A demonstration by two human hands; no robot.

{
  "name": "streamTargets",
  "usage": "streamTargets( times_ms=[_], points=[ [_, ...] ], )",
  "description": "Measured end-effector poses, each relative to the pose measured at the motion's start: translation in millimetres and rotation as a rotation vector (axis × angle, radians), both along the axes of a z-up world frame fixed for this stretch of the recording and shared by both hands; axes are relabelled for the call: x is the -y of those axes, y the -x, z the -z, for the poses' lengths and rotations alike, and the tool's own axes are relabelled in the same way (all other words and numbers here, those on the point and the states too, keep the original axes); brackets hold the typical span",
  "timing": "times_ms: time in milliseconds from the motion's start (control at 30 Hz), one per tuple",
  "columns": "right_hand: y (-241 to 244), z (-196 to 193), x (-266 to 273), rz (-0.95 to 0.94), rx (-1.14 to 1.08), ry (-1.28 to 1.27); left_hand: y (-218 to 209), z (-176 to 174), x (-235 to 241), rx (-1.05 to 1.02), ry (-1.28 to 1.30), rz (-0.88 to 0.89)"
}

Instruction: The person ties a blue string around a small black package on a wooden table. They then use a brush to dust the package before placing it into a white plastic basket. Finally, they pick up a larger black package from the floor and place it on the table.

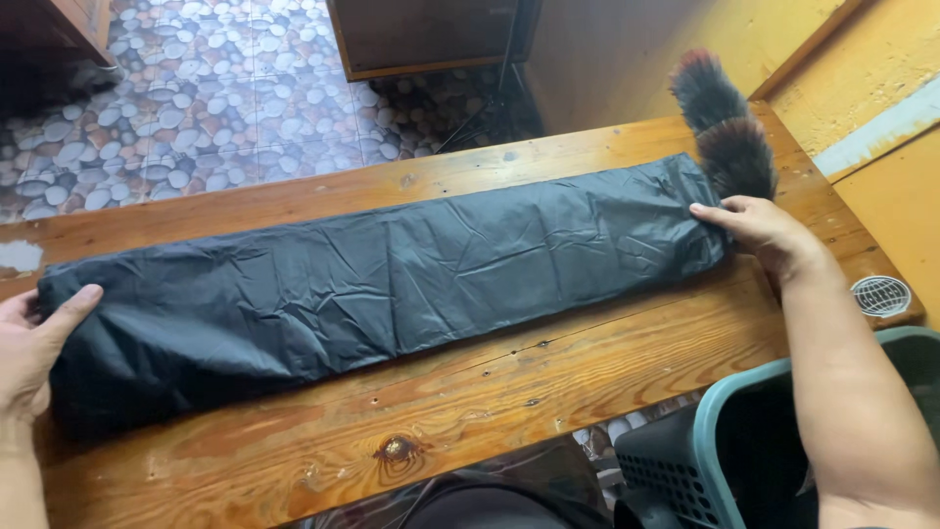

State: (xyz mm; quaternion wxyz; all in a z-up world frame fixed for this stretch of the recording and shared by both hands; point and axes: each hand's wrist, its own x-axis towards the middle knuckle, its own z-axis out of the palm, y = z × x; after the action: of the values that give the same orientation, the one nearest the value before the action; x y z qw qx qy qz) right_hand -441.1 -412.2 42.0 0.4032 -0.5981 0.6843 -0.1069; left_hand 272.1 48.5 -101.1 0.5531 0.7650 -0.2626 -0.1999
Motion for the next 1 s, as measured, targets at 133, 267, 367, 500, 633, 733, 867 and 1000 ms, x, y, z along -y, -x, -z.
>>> streamTargets(
  times_ms=[133,267,367,500,633,733,867,1000],
  points=[
    [-1,-14,-20,0.059,0.116,-0.026,39,-49,3,0.018,-0.020,-0.009],
    [2,-10,-12,-0.021,0.047,-0.020,45,-69,-3,-0.178,-0.142,0.047],
    [13,8,5,-0.093,0.071,-0.024,58,-88,1,-0.214,-0.170,0.069],
    [26,28,28,-0.105,0.175,-0.004,64,-91,-1,-0.201,-0.087,0.127],
    [48,58,61,-0.151,0.265,-0.045,67,-93,1,-0.200,-0.044,0.043],
    [52,70,73,-0.136,0.314,-0.013,65,-96,0,-0.161,0.050,0.022],
    [52,71,77,-0.158,0.413,0.244,54,-103,-10,-0.075,0.249,-0.003],
    [33,53,66,-0.039,0.615,0.386,35,-103,-34,0.355,0.358,0.032]
  ],
)
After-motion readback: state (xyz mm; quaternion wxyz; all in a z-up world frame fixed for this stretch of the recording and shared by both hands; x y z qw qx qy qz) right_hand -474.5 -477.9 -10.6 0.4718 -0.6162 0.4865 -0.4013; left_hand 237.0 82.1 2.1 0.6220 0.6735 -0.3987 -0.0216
